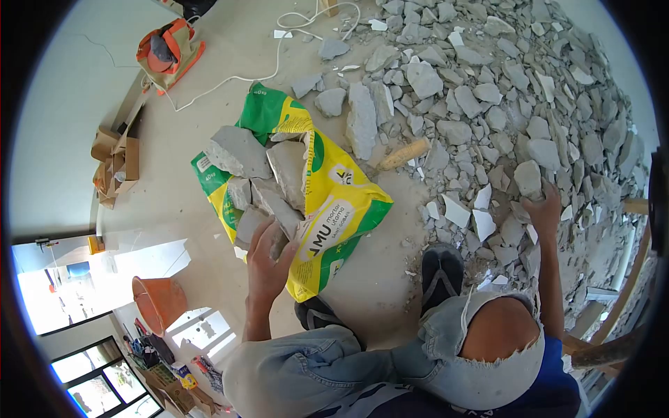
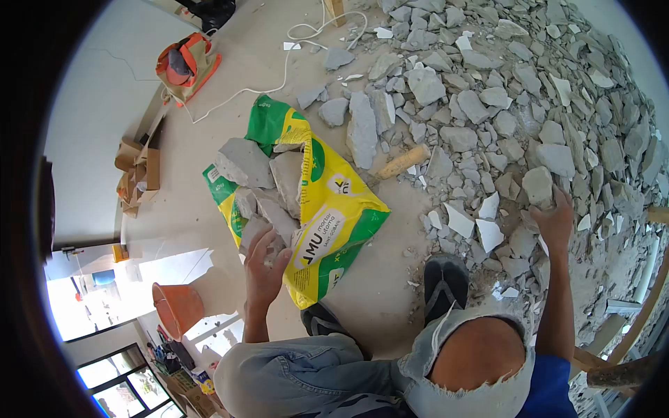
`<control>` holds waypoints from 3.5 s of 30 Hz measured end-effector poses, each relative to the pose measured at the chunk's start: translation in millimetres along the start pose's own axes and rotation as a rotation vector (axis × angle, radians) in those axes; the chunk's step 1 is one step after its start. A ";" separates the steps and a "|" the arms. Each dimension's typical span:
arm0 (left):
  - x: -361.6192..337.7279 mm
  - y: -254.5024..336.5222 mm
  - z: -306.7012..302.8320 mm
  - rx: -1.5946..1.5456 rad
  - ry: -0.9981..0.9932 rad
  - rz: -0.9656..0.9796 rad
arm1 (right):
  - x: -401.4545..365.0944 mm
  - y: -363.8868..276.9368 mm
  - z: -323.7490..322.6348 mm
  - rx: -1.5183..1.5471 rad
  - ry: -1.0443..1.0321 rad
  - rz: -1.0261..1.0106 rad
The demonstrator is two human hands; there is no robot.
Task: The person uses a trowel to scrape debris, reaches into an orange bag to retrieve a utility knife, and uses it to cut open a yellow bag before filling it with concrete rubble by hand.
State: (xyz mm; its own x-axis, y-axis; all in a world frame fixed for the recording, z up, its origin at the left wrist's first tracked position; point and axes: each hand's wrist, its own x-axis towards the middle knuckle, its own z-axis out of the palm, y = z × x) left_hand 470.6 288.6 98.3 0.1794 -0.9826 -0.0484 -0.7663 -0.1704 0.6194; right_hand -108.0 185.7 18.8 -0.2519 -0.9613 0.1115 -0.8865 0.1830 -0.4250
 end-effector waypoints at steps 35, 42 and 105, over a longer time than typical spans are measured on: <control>-63.9 -112.1 -44.1 0.395 0.185 0.338 | -93.6 -479.6 99.4 0.498 -0.638 -0.657; -45.9 -96.0 -88.5 0.283 0.208 0.468 | -113.9 -472.9 105.0 0.388 -0.527 -0.821; -16.7 -28.8 29.8 0.515 -0.172 0.475 | 124.5 280.5 -109.7 -0.098 0.342 1.284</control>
State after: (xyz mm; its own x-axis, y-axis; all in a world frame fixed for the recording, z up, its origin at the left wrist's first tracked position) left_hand 471.3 307.7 57.9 -0.3128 -0.9497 -0.0142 -0.9386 0.3068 0.1580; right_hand -430.6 140.0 12.1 -0.9957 0.0005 -0.0922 0.0313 0.9424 -0.3331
